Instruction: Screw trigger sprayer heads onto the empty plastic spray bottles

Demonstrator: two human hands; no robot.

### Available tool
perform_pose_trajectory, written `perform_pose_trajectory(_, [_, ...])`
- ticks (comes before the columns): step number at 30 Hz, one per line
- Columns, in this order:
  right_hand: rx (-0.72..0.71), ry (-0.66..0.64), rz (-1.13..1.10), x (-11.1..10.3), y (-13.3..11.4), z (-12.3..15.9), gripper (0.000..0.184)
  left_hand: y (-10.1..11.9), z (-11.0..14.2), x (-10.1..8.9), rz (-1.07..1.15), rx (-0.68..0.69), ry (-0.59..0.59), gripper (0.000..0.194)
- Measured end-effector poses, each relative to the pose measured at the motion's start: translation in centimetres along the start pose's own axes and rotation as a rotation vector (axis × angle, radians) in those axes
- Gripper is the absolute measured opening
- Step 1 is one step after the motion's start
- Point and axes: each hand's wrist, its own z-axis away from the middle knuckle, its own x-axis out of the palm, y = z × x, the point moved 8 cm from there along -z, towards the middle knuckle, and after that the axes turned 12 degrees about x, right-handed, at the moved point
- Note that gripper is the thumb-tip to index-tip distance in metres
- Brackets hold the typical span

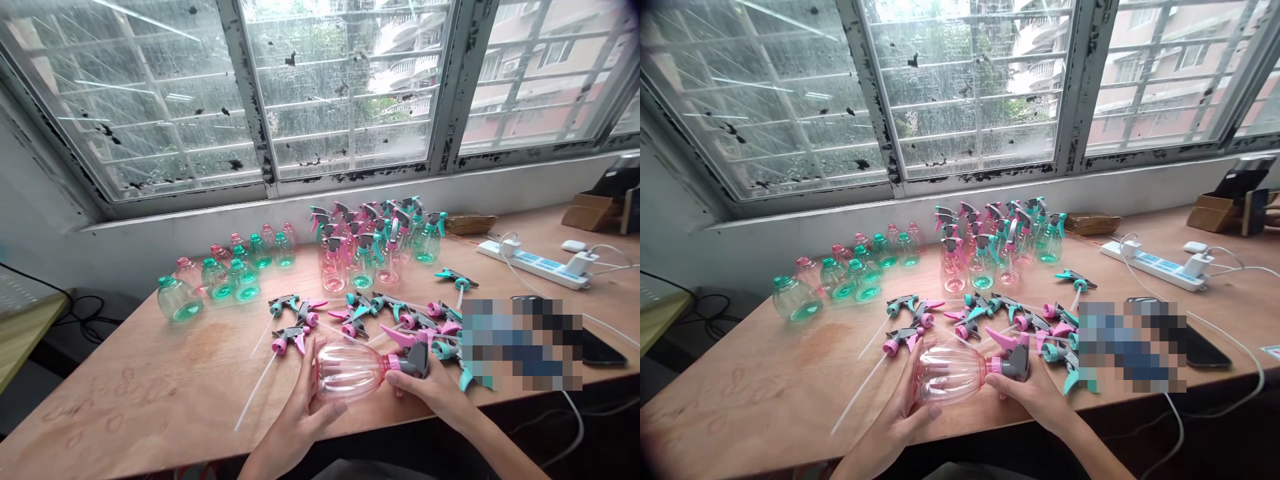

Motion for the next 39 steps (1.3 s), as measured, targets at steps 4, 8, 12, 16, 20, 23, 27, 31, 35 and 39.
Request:
perform_pose_trajectory(4, [0.003, -0.015, -0.041, 0.04, -0.06, 0.02, 0.037, 0.28, 0.02, 0.16, -0.004, 0.001, -0.001, 0.107])
perform_pose_trajectory(8, [0.03, 0.004, -0.066, -0.19, 0.1, 0.01, 0.04, 0.86, -0.06, 0.33, -0.052, 0.065, -0.015, 0.106])
perform_pose_trajectory(12, [0.038, 0.025, -0.101, -0.53, 0.42, -0.04, 0.043, 0.74, -0.08, 0.11, -0.081, 0.089, -0.012, 0.106])
perform_pose_trajectory(16, [0.035, 0.018, -0.08, -0.59, 0.5, -0.12, 0.041, 0.13, 0.11, 0.06, -0.039, 0.018, -0.028, 0.115])
perform_pose_trajectory(20, [0.021, 0.003, -0.076, -0.54, 0.35, -0.19, 0.04, 0.21, 0.22, 0.01, -0.018, 0.015, -0.018, 0.103])
perform_pose_trajectory(23, [0.016, 0.002, -0.075, -0.56, 0.35, -0.29, 0.04, 0.31, 0.17, 0.19, -0.028, 0.02, -0.03, 0.104])
perform_pose_trajectory(27, [-0.001, -0.01, -0.088, -0.52, 0.3, -0.33, 0.039, 0.79, -0.01, 0.25, -0.081, 0.068, -0.031, 0.099])
perform_pose_trajectory(31, [0.007, -0.007, -0.092, -0.47, 0.33, -0.28, 0.042, 0.99, -0.07, 0.18, -0.135, 0.067, -0.032, 0.104])
perform_pose_trajectory(35, [0.018, -0.023, -0.043, -0.18, 0.28, -0.19, 0.041, 0.83, 0.01, 0.12, -0.091, 0.021, -0.022, 0.106])
perform_pose_trajectory(39, [0.025, -0.012, -0.02, -0.24, 0.26, -0.13, 0.041, 0.68, 0.0, 0.12, -0.069, 0.007, -0.022, 0.103])
